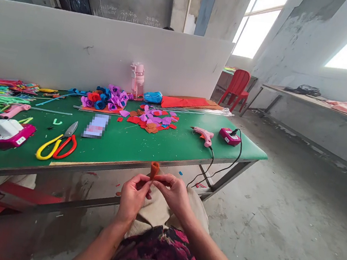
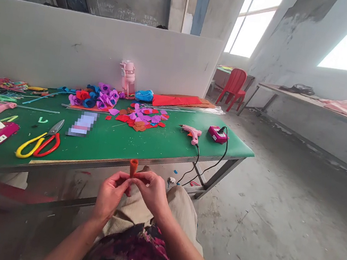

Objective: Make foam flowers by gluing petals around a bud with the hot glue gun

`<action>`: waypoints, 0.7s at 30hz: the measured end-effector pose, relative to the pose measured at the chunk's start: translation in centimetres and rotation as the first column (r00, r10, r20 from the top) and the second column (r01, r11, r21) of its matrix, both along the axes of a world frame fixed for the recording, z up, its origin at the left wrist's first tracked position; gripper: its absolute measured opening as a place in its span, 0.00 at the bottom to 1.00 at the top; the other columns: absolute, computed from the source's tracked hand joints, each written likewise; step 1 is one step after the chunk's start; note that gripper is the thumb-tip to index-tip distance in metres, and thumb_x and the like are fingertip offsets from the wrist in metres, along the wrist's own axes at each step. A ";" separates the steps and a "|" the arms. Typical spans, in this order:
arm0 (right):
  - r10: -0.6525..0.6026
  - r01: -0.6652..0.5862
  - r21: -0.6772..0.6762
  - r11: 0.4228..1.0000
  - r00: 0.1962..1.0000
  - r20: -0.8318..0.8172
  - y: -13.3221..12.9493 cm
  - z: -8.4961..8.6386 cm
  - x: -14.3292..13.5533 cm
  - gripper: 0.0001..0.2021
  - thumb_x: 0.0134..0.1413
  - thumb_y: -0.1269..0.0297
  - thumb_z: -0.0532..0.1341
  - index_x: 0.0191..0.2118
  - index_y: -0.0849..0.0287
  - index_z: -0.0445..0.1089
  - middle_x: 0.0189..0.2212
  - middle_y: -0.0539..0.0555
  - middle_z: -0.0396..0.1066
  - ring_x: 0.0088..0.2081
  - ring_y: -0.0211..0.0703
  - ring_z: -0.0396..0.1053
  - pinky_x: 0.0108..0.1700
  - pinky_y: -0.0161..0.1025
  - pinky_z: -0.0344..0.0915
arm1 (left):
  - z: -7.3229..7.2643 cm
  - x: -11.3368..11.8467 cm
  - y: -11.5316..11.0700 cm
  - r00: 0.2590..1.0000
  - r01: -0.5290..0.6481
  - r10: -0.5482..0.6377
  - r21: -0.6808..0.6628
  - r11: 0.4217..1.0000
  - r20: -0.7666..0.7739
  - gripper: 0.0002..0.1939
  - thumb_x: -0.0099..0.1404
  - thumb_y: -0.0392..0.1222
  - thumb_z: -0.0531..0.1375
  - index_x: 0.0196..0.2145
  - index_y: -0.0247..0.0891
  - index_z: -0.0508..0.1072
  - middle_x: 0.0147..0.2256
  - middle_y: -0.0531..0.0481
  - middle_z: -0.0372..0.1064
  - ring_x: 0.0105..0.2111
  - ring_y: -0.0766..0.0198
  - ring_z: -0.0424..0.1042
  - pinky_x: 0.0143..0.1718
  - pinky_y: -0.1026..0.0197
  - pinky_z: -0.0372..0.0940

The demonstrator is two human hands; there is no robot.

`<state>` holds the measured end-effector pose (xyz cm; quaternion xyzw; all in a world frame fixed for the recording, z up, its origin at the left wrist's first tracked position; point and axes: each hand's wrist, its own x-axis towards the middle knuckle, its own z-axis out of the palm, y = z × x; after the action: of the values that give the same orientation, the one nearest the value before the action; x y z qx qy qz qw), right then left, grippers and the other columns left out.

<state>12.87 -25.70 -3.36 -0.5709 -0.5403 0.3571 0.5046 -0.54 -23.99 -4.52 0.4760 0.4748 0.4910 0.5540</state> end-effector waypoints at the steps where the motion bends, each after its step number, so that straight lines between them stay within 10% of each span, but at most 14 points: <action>1: -0.003 0.003 -0.010 1.000 1.000 -0.006 -0.1 0.2 0.3 0.08 0.49 0.60 0.63 0.33 0.56 0.78 0.29 0.53 0.77 0.31 0.43 0.71 0.35 0.38 0.65 | 0.2 -0.4 0.2 0.999 -0.032 0.033 0.014 0.999 -0.028 0.11 0.53 0.46 0.65 0.27 0.36 0.72 0.18 0.56 0.64 0.16 0.70 0.63 0.19 0.68 0.60; 6: -0.093 0.091 -0.030 0.995 0.995 -0.041 0.6 2.7 2.8 0.14 0.47 0.52 0.63 0.26 0.59 0.73 0.19 0.50 0.69 0.21 0.37 0.62 0.24 0.34 0.56 | 3.6 -2.6 4.0 0.993 -0.116 0.113 0.159 0.981 0.025 0.10 0.53 0.45 0.65 0.28 0.37 0.71 0.19 0.55 0.66 0.17 0.71 0.64 0.21 0.67 0.61; 13: -0.103 0.125 0.100 0.987 0.975 -0.199 10.5 6.7 4.6 0.18 0.33 0.51 0.71 0.19 0.59 0.68 0.16 0.48 0.66 0.20 0.34 0.58 0.22 0.33 0.54 | 9.6 -0.1 18.7 0.998 -0.056 0.042 0.408 0.911 0.045 0.12 0.49 0.46 0.67 0.26 0.36 0.72 0.18 0.55 0.66 0.16 0.70 0.64 0.18 0.68 0.61; 21: 0.030 0.029 0.085 0.996 0.784 -0.620 26.1 6.9 3.3 0.19 0.27 0.51 0.72 0.23 0.61 0.72 0.20 0.50 0.71 0.22 0.35 0.66 0.30 0.36 0.65 | 8.4 2.8 28.7 0.991 0.056 -0.095 0.341 0.938 0.098 0.19 0.44 0.51 0.69 0.26 0.33 0.73 0.23 0.50 0.70 0.19 0.69 0.67 0.20 0.67 0.62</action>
<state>16.14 0.43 3.51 -0.3985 -0.3600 0.5005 0.6791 2.25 4.67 3.87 0.5532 0.3328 0.5697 0.5086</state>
